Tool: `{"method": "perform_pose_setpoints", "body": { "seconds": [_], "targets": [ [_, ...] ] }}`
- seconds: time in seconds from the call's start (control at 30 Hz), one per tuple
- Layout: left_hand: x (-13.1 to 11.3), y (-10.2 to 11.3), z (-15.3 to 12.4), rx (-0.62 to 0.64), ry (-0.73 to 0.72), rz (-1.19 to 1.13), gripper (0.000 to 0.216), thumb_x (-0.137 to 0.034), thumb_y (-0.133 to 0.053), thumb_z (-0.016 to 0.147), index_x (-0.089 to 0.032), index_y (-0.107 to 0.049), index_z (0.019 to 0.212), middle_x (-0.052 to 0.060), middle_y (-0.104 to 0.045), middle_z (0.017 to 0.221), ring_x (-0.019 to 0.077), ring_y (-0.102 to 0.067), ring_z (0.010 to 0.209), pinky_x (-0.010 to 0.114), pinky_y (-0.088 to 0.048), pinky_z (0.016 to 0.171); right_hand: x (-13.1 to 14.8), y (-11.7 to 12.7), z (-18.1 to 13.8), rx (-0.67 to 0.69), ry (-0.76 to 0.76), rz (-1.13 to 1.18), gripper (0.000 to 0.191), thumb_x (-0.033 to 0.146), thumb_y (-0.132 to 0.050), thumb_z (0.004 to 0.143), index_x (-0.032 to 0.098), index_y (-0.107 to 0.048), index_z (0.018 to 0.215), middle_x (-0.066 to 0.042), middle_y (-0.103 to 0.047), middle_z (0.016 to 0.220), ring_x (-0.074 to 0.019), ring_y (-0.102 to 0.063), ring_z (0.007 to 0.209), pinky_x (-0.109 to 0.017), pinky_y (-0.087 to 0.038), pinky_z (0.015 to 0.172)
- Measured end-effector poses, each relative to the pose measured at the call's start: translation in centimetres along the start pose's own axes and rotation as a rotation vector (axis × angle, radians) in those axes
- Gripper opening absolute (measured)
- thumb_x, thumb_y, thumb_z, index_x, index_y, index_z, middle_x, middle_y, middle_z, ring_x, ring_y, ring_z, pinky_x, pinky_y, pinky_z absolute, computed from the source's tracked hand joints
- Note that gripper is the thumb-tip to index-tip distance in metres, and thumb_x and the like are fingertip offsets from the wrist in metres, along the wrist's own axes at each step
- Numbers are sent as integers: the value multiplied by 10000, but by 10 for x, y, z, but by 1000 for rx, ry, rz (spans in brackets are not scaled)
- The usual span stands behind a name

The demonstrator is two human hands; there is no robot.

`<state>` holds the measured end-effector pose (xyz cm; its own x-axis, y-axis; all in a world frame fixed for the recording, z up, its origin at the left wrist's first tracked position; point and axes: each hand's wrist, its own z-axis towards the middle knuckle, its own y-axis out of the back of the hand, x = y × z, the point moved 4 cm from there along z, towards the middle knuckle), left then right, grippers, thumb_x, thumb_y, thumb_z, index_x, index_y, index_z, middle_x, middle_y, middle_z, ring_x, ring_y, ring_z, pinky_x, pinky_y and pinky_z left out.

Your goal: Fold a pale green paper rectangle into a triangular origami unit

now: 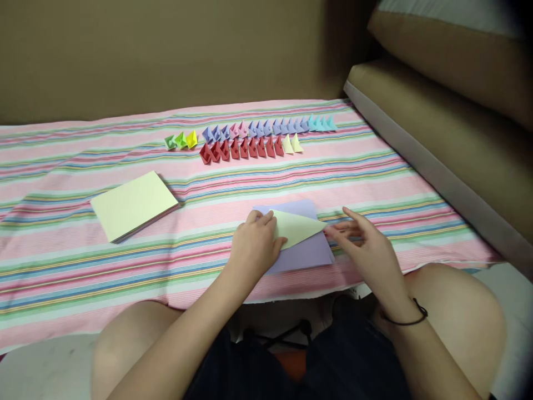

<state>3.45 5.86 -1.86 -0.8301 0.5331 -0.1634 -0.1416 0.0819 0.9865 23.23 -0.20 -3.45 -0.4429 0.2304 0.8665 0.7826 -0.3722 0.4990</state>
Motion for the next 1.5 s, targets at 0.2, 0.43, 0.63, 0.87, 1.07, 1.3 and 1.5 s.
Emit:
{"method": "perform_pose_setpoints", "body": {
  "seconds": [0.2, 0.43, 0.63, 0.87, 1.07, 1.3, 1.5],
  "targets": [
    [1, 0, 0, -2, -5, 3, 346, -358, -593, 846, -141, -605, 1115, 34, -603, 1265, 260, -474, 1120, 377, -504, 883, -3, -20, 16, 48, 64, -53, 715, 449, -734, 655, 160, -490, 1262, -35, -652, 815, -213, -622, 765, -390, -508, 764],
    [1, 0, 0, -5, -1, 8, 343, -361, -593, 846, -145, -607, 1113, 42, -597, 1278, 261, -476, 1124, 374, -503, 883, 12, -19, 14, 25, 84, -92, 623, 389, -727, 664, 171, -527, 1212, -18, -640, 785, -193, -613, 696, -359, -505, 697],
    [1, 1, 0, -17, -9, 8, 323, -359, -585, 850, -149, -613, 1094, 48, -609, 1254, 260, -481, 1116, 374, -509, 861, 31, -14, 9, -86, 251, -207, 371, 308, -680, 712, 180, -614, 1054, -52, -659, 862, -191, -612, 733, -366, -504, 738],
    [0, 1, 0, -27, -7, 14, 314, -354, -602, 839, -149, -619, 1078, 55, -611, 1251, 256, -488, 1114, 369, -515, 850, 26, -25, 13, 110, 89, -43, 534, 312, -709, 681, 169, -559, 1174, -10, -650, 711, -192, -644, 691, -328, -508, 676],
    [0, 1, 0, -30, -13, 11, 317, -351, -594, 845, -144, -615, 1084, 43, -612, 1251, 257, -486, 1110, 375, -518, 849, 10, -20, 24, 155, -9, -5, 581, 343, -737, 648, 181, -561, 1177, 8, -649, 636, -199, -639, 647, -322, -510, 598],
    [0, 0, 0, -21, -15, 6, 329, -351, -579, 855, -151, -602, 1116, 39, -596, 1278, 260, -472, 1127, 373, -508, 858, 1, -17, 30, 165, -148, 184, 641, 307, -801, 558, 158, -575, 1140, 47, -598, 580, -148, -583, 529, -296, -504, 539],
    [0, 0, 1, -12, -9, 3, 343, -352, -585, 851, -163, -592, 1137, 45, -587, 1295, 256, -469, 1132, 368, -502, 860, -4, -15, 31, 159, -184, 249, 631, 309, -815, 539, 164, -582, 1107, 23, -646, 604, -169, -614, 551, -324, -522, 571]
  ]
}}
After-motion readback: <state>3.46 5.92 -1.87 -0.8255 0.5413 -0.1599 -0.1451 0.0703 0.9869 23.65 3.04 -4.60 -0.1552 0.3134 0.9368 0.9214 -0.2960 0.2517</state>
